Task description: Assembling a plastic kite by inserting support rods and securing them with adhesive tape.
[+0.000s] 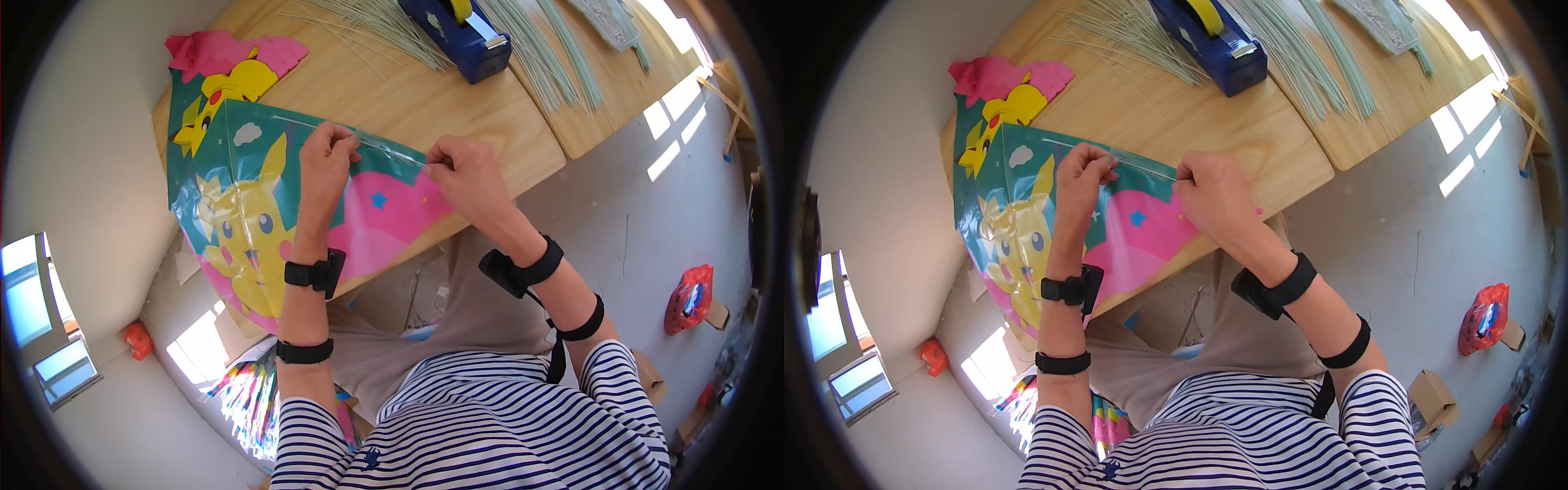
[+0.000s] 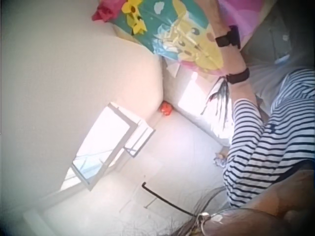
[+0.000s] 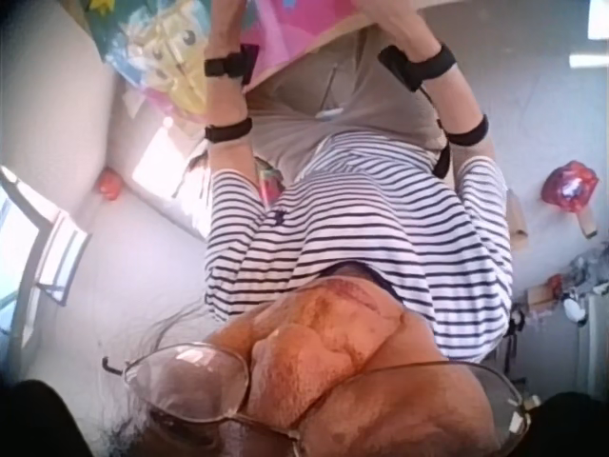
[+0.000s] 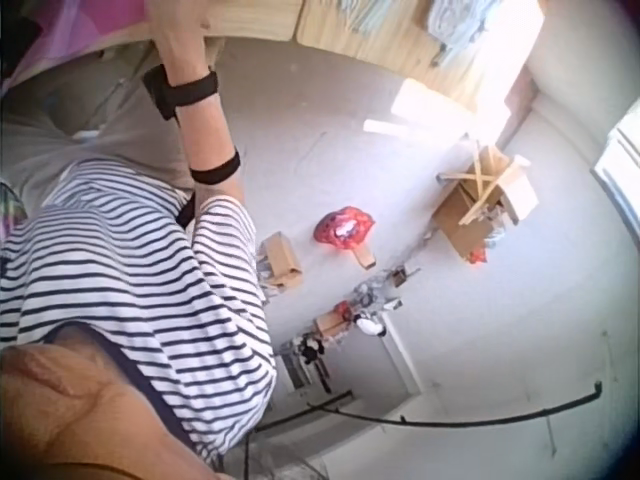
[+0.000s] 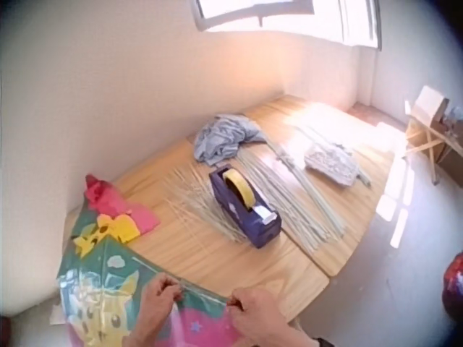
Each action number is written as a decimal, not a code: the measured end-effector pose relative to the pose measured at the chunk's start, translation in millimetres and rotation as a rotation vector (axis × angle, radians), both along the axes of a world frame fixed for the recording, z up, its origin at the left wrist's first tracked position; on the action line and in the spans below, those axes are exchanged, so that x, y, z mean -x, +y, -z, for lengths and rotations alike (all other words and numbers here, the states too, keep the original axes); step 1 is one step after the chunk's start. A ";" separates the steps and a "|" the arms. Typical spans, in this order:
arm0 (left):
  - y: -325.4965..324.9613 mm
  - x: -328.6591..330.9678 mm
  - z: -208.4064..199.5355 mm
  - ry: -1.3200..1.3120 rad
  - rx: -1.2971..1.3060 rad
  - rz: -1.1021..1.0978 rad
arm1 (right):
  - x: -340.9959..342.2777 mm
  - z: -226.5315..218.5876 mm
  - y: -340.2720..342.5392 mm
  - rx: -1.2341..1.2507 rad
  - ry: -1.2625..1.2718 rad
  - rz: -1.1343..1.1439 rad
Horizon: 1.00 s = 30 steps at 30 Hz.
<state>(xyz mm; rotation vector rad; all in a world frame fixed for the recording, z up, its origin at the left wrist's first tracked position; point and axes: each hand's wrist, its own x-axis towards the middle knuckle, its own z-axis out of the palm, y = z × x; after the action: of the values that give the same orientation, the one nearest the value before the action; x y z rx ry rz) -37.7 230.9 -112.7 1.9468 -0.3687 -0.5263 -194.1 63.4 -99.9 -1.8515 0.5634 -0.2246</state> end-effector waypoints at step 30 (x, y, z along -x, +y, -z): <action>34.0 -93.2 -54.0 -0.469 -0.199 -0.107 | -17.0 39.1 11.7 0.201 0.159 -0.040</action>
<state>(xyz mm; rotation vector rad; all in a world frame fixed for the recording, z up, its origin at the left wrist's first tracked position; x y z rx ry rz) 55.4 264.9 -58.7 2.2651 -0.5172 -0.0291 -177.1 75.1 -139.0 -2.0867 0.6314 -0.1105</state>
